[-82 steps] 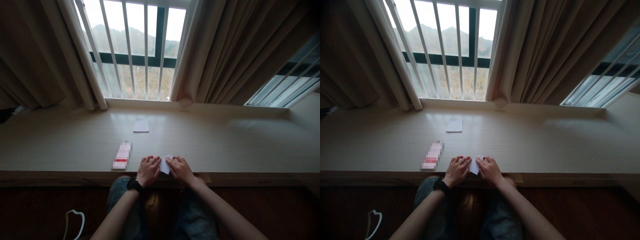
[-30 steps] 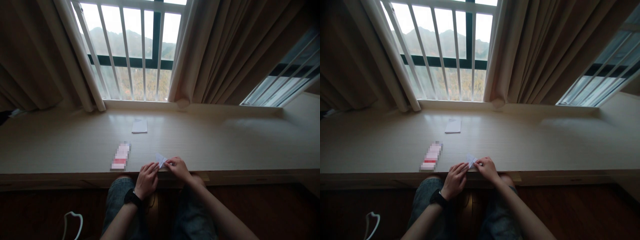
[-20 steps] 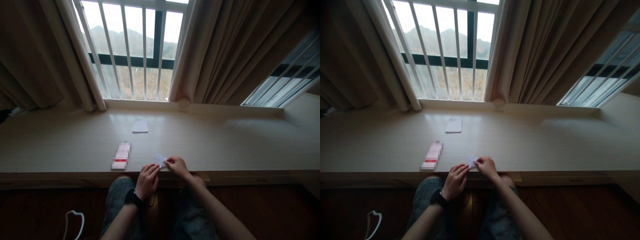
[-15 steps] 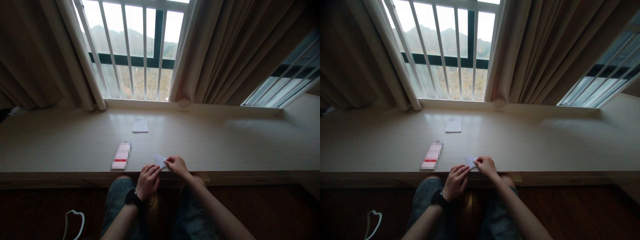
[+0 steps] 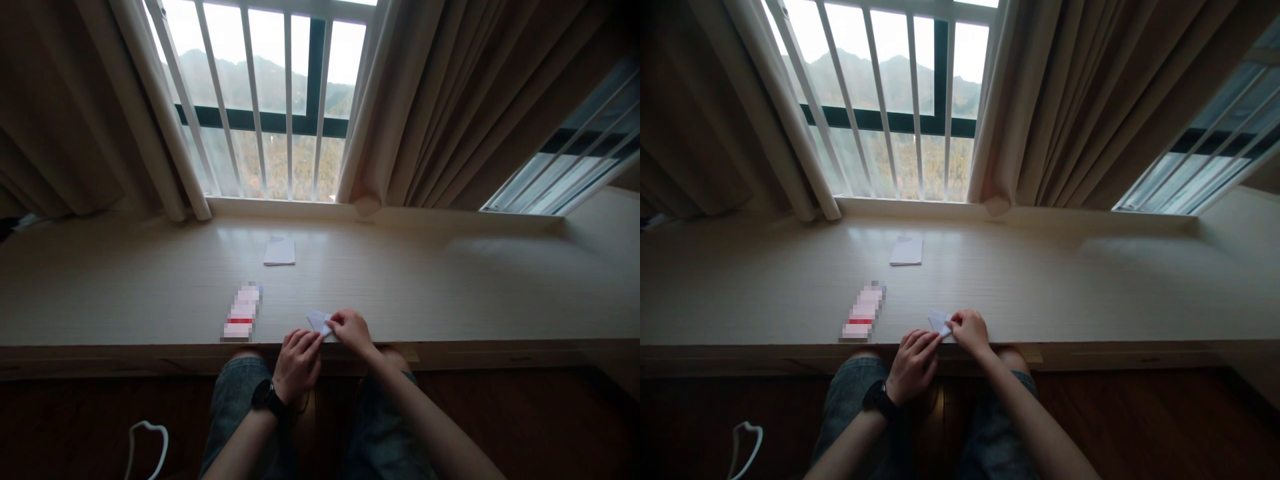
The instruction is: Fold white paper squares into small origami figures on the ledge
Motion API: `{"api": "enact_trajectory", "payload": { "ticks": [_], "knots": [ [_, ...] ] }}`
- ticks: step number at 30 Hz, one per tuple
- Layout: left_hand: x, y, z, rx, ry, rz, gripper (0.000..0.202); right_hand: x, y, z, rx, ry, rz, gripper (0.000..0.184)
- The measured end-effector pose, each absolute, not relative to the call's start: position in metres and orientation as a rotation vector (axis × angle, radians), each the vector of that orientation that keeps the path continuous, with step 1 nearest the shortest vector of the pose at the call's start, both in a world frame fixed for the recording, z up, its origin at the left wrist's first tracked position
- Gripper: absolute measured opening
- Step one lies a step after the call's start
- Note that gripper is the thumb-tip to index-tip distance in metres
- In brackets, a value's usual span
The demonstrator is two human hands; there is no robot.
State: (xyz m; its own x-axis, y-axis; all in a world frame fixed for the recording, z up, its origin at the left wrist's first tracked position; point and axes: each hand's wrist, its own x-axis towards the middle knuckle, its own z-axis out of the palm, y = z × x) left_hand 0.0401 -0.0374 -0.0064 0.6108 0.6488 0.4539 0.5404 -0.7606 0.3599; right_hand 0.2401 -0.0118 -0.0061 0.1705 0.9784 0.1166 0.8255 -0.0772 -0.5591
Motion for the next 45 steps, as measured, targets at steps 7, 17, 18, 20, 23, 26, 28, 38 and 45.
{"api": "enact_trajectory", "payload": {
  "ticks": [7, 17, 18, 20, 23, 26, 28, 38, 45],
  "knots": [
    [0.041, -0.038, -0.006, 2.636, 1.012, 0.854, 0.043, 0.236, -0.016, -0.011, -1.925, -1.679, 0.298, 0.012],
    [0.042, -0.038, -0.005, 2.651, 1.005, 0.818, 0.047, 0.232, -0.017, -0.012, -1.955, -1.624, 0.283, 0.010],
    [0.042, -0.038, -0.005, 2.653, 1.011, 0.819, 0.046, 0.232, -0.017, -0.012, -1.954, -1.624, 0.285, 0.011],
    [0.042, -0.038, -0.005, 2.658, 1.018, 0.820, 0.045, 0.232, -0.017, -0.012, -1.951, -1.623, 0.288, 0.012],
    [0.042, -0.039, -0.005, 2.663, 1.020, 0.812, 0.044, 0.233, -0.017, -0.012, -1.945, -1.619, 0.302, 0.012],
    [0.044, -0.039, -0.004, 2.679, 1.015, 0.783, 0.045, 0.233, -0.017, -0.013, -1.937, -1.621, 0.315, 0.011],
    [0.045, -0.038, -0.004, 2.707, 0.971, 0.750, 0.046, 0.233, -0.017, -0.013, -1.928, -1.630, 0.312, 0.010],
    [0.041, -0.031, 0.000, 2.697, 0.842, 0.651, 0.049, 0.231, -0.030, -0.014, -1.768, -1.759, 0.059, 0.005],
    [0.043, -0.032, 0.001, 2.659, 0.879, 0.662, 0.053, 0.230, -0.050, -0.020, -1.614, -1.962, -0.103, 0.017]
  ]
}}
